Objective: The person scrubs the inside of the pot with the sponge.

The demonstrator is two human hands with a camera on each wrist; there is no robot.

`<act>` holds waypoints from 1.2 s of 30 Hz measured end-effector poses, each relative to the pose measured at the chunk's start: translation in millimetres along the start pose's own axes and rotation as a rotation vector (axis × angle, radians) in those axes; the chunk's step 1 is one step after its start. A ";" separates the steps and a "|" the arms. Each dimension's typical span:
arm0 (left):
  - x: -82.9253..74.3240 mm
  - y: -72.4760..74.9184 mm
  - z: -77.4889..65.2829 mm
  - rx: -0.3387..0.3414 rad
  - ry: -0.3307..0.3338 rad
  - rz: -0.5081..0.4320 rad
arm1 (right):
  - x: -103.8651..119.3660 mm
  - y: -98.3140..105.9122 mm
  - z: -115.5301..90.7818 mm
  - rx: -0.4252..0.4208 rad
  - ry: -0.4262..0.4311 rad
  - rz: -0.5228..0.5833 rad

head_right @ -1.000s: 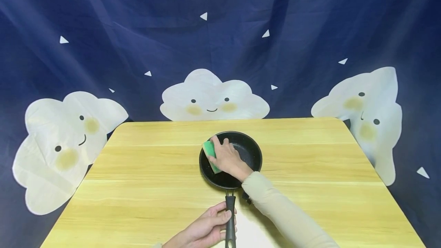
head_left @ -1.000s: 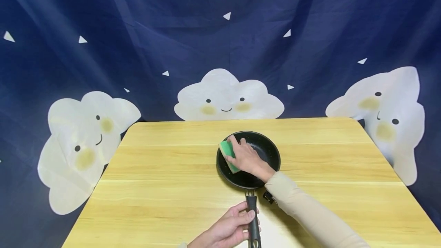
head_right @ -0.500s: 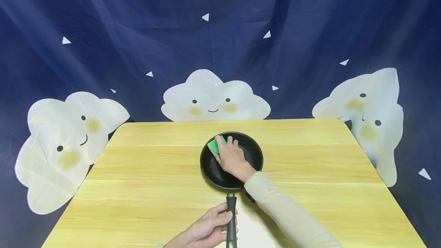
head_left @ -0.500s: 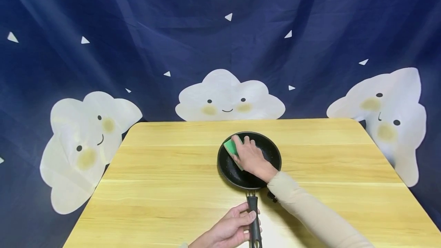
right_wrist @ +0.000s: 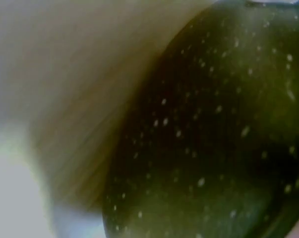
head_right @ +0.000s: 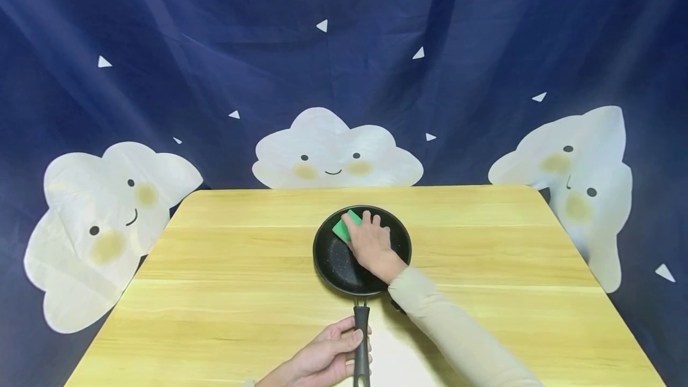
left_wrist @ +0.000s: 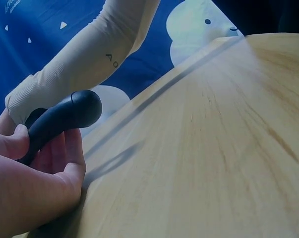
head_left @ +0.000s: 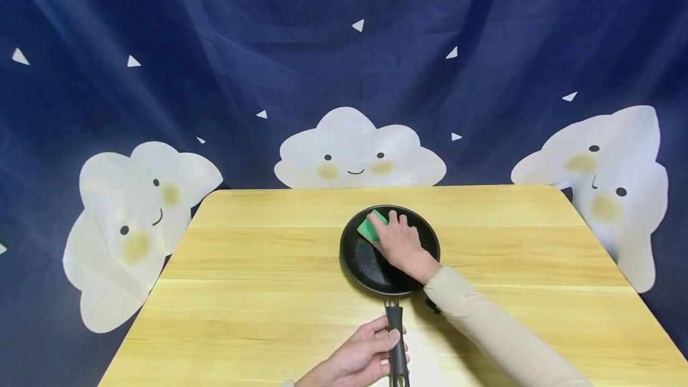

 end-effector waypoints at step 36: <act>1.5 -0.7 0.5 0.005 -0.015 0.020 | -20.5 13.0 -22.7 0.158 0.170 0.054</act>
Point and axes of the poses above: each hand's wrist, its own z-axis towards the middle knuckle, its own y-axis out of the back of the hand, x = y × z, the point moved 7 cm from there along z, towards the middle knuckle
